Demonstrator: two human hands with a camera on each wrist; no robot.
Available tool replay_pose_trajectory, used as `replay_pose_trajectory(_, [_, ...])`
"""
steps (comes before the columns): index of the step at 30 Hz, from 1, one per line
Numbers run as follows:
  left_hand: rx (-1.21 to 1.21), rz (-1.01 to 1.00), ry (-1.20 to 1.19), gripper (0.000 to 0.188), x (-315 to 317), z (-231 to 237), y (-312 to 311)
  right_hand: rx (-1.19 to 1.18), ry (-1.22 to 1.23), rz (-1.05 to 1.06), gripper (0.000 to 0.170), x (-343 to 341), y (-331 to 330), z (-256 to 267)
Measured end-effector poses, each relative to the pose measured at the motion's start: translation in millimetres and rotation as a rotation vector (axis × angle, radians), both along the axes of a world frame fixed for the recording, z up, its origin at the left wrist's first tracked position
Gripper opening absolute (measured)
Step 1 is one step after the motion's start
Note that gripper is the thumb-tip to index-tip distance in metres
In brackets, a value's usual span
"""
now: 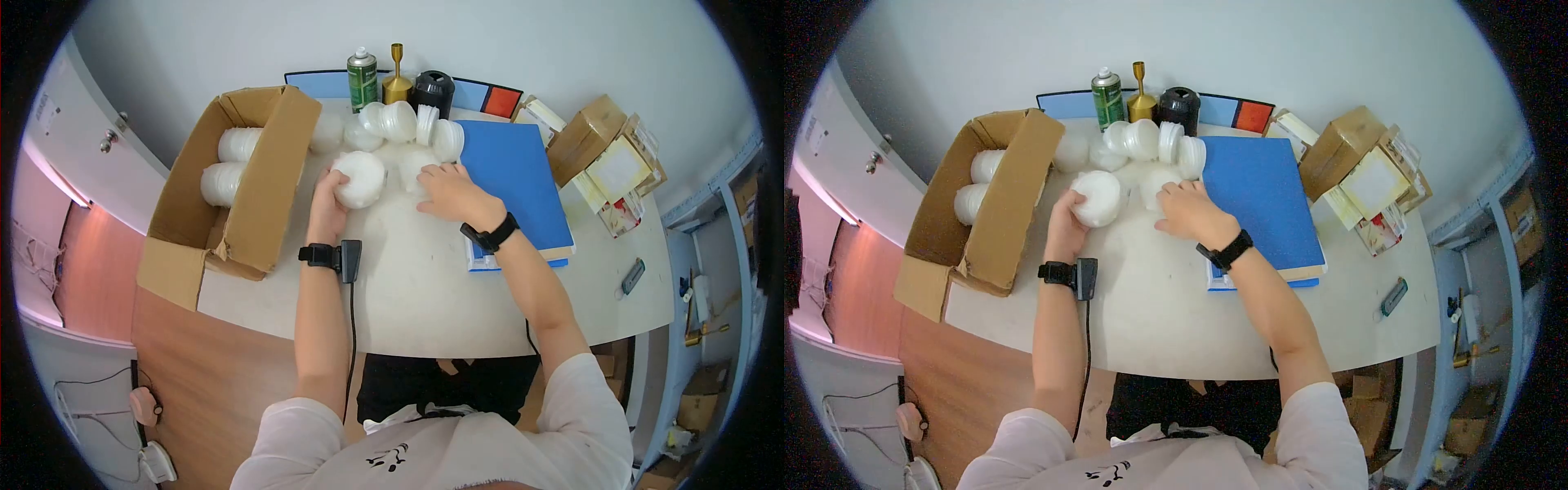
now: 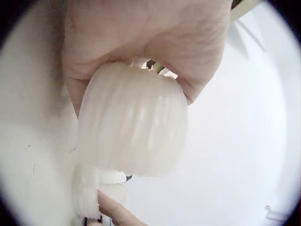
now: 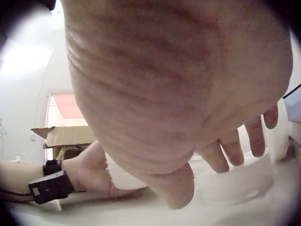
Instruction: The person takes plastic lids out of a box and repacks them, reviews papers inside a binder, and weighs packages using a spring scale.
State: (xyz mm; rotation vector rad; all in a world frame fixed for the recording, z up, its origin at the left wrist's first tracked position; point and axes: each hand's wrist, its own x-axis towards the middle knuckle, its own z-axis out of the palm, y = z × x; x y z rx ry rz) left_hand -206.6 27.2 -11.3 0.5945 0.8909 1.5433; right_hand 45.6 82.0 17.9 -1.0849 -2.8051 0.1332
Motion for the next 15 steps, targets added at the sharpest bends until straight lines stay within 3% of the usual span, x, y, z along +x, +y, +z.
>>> replay_pose_trajectory(4, [0.0,0.024,-0.029,0.053,0.4,-1.6,1.2,-0.112,0.044,0.027,0.053,3.5,-27.7,19.2])
replay_pose_trajectory(6, [-0.008,0.0,-0.008,0.052,4.2,0.7,-0.1,0.035,0.053,0.02,0.061,-0.1,-36.5,18.6])
replay_pose_trajectory(7, [-0.01,-0.017,0.017,0.052,4.8,2.7,-0.1,0.036,0.056,0.017,0.061,-2.5,-36.9,21.3])
replay_pose_trajectory(9, [0.001,-0.034,0.012,0.052,4.5,0.3,2.6,-0.21,-0.06,-0.091,0.056,-7.6,-34.9,28.2])
replay_pose_trajectory(12, [0.003,-0.057,0.007,0.052,5.7,0.8,1.0,-0.135,0.001,-0.083,0.053,-0.5,-34.7,21.2])
replay_pose_trajectory(15, [-0.014,-0.084,0.031,0.054,10.2,2.2,0.5,-0.202,-0.078,-0.08,0.051,7.3,-39.2,29.7])
